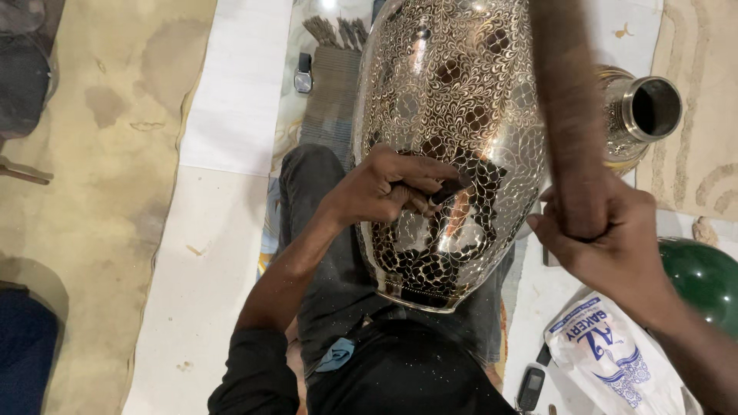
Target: The person sits on the floor with a large engraved brass vase held between their legs and decorates its surface by hand. They hold a small chisel-like punch against the metal with one hand and strike it with a wooden mallet held in the other hand, repeatedly tapping to work the decorative pattern, repositioning the punch between strikes.
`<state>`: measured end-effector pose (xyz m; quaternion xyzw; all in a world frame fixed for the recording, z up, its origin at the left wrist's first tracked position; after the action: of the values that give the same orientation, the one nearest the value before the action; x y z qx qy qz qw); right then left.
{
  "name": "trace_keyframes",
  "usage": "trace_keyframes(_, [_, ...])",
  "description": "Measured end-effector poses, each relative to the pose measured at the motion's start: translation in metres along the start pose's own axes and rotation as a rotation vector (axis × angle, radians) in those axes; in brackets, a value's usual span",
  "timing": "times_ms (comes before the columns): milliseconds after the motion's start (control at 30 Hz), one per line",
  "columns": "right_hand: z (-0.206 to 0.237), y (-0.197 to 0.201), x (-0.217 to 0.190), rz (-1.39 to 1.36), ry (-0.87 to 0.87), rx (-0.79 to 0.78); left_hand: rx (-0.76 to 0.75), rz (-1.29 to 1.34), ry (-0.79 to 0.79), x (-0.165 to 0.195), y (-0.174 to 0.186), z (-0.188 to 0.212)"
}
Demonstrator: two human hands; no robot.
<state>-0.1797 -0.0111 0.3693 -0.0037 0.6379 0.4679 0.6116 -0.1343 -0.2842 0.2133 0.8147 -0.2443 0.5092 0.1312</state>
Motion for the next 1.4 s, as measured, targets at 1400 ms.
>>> trace_keyframes(1400, [0.011,-0.009,0.002,0.312,-0.006,0.04,-0.024,-0.061,0.06,0.012,0.004,-0.011])
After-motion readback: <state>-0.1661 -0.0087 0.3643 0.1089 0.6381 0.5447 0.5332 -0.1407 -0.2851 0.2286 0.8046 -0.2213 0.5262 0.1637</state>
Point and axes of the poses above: each hand's wrist, its own z-axis away from the middle knuckle, its own y-axis out of the back of the hand, x = y × z, the point moved 2 cm from there along -z, towards the middle knuckle, and after that the axes turned 7 degrees about -x, right-handed, at the moved point
